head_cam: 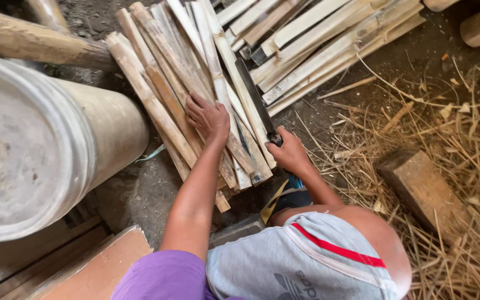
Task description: The person sits on the ground and uses a machete to split long bamboo sticks into thinner strips. They repeatedly pick up a bamboo stick, position it against a wooden block, and strike it with the machete to split it, then place the resulting strips into a pile.
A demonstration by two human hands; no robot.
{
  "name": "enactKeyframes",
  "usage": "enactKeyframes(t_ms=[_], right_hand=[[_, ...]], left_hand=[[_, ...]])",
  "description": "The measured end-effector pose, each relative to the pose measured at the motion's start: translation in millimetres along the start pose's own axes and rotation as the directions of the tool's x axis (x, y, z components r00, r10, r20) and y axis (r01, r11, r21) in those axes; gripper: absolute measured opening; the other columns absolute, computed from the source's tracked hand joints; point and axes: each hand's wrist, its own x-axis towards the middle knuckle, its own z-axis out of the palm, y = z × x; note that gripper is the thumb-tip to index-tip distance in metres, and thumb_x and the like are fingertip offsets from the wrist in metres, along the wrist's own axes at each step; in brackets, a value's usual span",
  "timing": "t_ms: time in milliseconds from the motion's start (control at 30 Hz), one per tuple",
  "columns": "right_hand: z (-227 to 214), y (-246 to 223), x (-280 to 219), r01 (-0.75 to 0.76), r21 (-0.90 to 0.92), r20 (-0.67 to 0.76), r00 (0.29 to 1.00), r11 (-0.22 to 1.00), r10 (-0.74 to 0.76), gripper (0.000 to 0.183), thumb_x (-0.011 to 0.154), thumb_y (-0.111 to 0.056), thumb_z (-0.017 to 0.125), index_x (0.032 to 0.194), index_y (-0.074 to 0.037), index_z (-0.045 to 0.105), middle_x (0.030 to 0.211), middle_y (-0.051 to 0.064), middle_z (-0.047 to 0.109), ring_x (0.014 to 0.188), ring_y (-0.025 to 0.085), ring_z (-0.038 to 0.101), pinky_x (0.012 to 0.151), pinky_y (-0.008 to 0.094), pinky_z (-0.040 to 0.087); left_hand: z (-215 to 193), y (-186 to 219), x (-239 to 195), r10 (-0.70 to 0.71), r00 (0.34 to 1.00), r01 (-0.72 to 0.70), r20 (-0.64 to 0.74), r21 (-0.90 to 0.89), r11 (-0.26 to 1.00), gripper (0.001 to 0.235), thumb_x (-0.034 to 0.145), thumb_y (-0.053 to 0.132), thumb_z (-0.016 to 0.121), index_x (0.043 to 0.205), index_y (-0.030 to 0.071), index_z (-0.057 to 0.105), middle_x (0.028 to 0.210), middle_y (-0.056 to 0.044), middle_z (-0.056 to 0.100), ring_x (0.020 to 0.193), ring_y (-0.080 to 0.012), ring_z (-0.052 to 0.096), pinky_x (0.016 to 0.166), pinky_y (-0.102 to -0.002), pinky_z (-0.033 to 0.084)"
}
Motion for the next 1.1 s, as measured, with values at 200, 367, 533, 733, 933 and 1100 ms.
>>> enactKeyframes(t_ms=[200,367,533,733,933,1100], right_hand=[[-10.2,6.9,-0.4,-0.152,0.197,-0.104,0.979,0.969,0.175,0.038,0.086,-0.028,0.071,0.111,-0.001,0.063,0.065,0.013,0.067,0.055,0.02,0.067,0.055,0.037,0.053],[-31.5,18.4,7.9,-0.289,0.384,-0.158,0.915,0.877,0.371,0.029,0.088,-0.023,0.07,0.105,-0.002,0.06,0.062,0.009,0.065,0.048,0.017,0.064,0.048,0.035,0.053],[-49.1,28.7,13.1,-0.282,0.392,-0.196,0.904,0.875,0.38,0.028,0.088,-0.025,0.071,0.105,-0.004,0.063,0.058,0.009,0.065,0.046,0.017,0.065,0.047,0.034,0.051],[-58.9,43.2,5.9,-0.323,0.352,-0.316,0.843,0.879,0.436,0.032,0.086,-0.029,0.07,0.108,-0.006,0.061,0.067,0.012,0.068,0.054,0.024,0.07,0.057,0.039,0.055],[-88.8,46.6,-37.5,-0.202,0.083,-0.662,0.721,0.976,0.205,0.029,0.087,-0.028,0.073,0.095,-0.002,0.062,0.081,0.021,0.07,0.076,0.04,0.07,0.07,0.048,0.053],[-122.8,30.4,-99.9,-0.305,0.219,-0.718,0.593,0.927,0.365,0.032,0.088,-0.03,0.073,0.096,-0.002,0.06,0.08,0.024,0.069,0.076,0.044,0.068,0.069,0.05,0.052]], left_hand=[[19.4,63.0,-17.5,0.268,0.913,-0.21,0.309,-0.208,0.955,0.048,0.096,0.021,0.06,0.139,0.006,0.048,0.143,-0.016,0.048,0.136,-0.0321,0.047,0.115,-0.044,0.039],[78.5,133.0,-10.4,0.459,0.827,-0.424,0.324,-0.175,0.888,0.042,0.086,0.009,0.062,0.127,0.002,0.052,0.135,-0.018,0.053,0.129,-0.0324,0.048,0.108,-0.045,0.039],[96.5,156.7,12.6,0.418,0.843,-0.473,0.339,0.093,0.876,0.055,0.088,0.01,0.065,0.139,-0.005,0.048,0.136,-0.022,0.053,0.124,-0.0348,0.05,0.103,-0.046,0.04],[58.0,177.2,-15.2,0.453,0.661,-0.473,0.598,-0.136,0.871,0.053,0.081,0.018,0.081,0.124,-0.003,0.06,0.132,-0.025,0.051,0.122,-0.0379,0.05,0.098,-0.047,0.047],[-26.4,188.8,-78.6,0.634,0.764,-0.386,0.12,-0.702,0.598,0.033,0.093,0.006,0.073,0.124,-0.002,0.066,0.108,-0.016,0.062,0.086,-0.0278,0.068,0.072,-0.039,0.061],[-109.1,252.4,-83.4,0.66,0.525,-0.678,-0.537,-0.733,-0.057,0.021,0.09,0.0,0.075,0.111,0.002,0.074,0.089,-0.011,0.069,0.083,-0.0205,0.067,0.071,-0.031,0.058]])
